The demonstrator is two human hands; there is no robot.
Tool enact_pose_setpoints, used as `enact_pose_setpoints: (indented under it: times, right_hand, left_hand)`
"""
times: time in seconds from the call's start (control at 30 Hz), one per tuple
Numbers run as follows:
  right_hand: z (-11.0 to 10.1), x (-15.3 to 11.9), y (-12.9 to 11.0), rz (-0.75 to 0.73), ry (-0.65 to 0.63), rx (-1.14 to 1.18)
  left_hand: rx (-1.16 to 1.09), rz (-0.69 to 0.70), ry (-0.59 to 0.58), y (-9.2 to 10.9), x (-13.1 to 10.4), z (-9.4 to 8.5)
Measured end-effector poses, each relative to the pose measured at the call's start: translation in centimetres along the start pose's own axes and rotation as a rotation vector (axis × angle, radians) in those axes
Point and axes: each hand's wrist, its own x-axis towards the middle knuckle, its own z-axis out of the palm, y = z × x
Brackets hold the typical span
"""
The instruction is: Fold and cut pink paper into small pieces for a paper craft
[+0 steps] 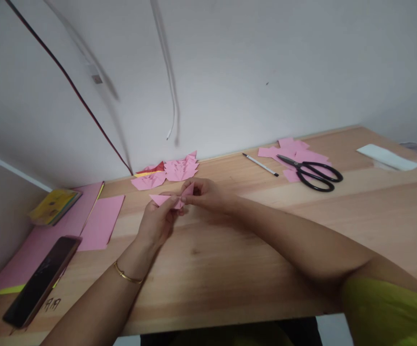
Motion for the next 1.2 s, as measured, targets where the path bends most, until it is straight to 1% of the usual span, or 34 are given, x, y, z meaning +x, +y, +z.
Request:
enact_pose_setpoints:
  times: [0.07,0.17,0.27,0.33,0.5,0.63,0.77,0.9,1.1,1.2]
  right_hand:
    - [0.0,0.0,-0.2,0.001,0.043,-0.023]
    - [-0.1,0.1,-0.6,0.004,0.105,-0.051]
    - [-0.1,0.1,-0.6,0.002,0.117,-0.064]
    - [-0.1,0.1,-0.6,0.002,0.109,-0.063]
    - [-0.1,0.2,-0.4,-0.011,0.096,-0.050]
    - [-0.2,0.2,-0.2,0.006,0.089,-0.051]
    - [-0.3,0.2,-0.1,0.006,0.095,-0.054]
    - [-0.3,0.3,-0.2,0.018,0.073,-0.068]
    - [-0.5,0.2,-0.1,0.080,0.119,-0.095]
    - [-0.5,0.2,-0.1,0.100,0.135,-0.071]
  left_hand:
    - [0.049,-0.021,-0.016,-0.1,0.0,-0.2]
    - [0.224,0.004,0.004,-0.5,0.0,-0.6]
    - [0.362,0.045,0.041,-0.7,0.1,-1.1]
    - [0.389,0.053,0.045,-0.8,0.1,-1.2]
    - [0.317,0.018,0.027,-0.8,0.1,-0.9]
    - [0.270,0.014,0.021,-0.8,0.2,-0.8]
    - [0.292,0.019,0.025,-0.9,0.3,-1.0]
    - [0.318,0.013,0.050,-1.0,0.4,-1.2]
    - [0.278,0.042,0.068,-0.5,0.3,-1.0]
    - [0.254,0.027,0.039,-0.2,0.3,-0.9]
